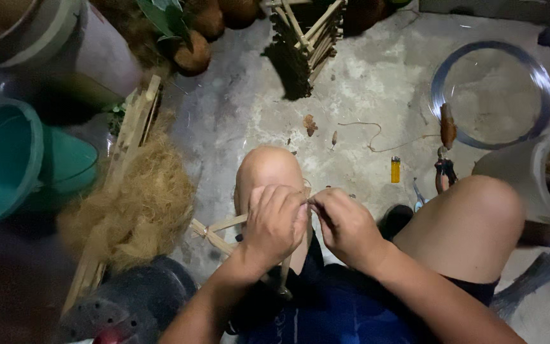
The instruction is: The person sits on the ground and assembles a small triangular bamboo frame, tying bamboo sticks together with thin wire. They cut wire with scissors, twist it by hand around the joints, and use a lighter to burn the wire ends before tightening the ties on the frame.
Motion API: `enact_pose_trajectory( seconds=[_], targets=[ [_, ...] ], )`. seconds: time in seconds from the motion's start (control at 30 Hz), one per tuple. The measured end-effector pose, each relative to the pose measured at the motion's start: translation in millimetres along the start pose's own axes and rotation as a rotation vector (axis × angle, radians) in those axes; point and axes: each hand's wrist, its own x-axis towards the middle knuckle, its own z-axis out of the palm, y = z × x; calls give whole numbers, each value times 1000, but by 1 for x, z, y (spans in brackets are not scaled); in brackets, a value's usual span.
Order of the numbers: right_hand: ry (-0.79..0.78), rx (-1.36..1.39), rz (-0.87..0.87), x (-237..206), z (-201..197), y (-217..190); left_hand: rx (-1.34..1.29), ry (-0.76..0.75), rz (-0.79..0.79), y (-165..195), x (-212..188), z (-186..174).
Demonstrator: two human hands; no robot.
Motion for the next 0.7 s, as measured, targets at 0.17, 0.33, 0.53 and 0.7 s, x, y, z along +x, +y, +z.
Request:
enact_pose_trajectory(
  seconds=[0.17,0.33,0.53,0.7],
  targets=[
    [-123,163,202,0,-2,10,-16,-43,-22,-2,-2,-2],
    [-290,634,575,1,4,32,-46,-52,-52,-2,-2,-5],
    [-279,773,643,-6,9,42,-106,-31,-59,-1,-1,-9],
    [-268,767,622,-8,11,37,-149,-23,-54,-2,-2,-10]
  ],
)
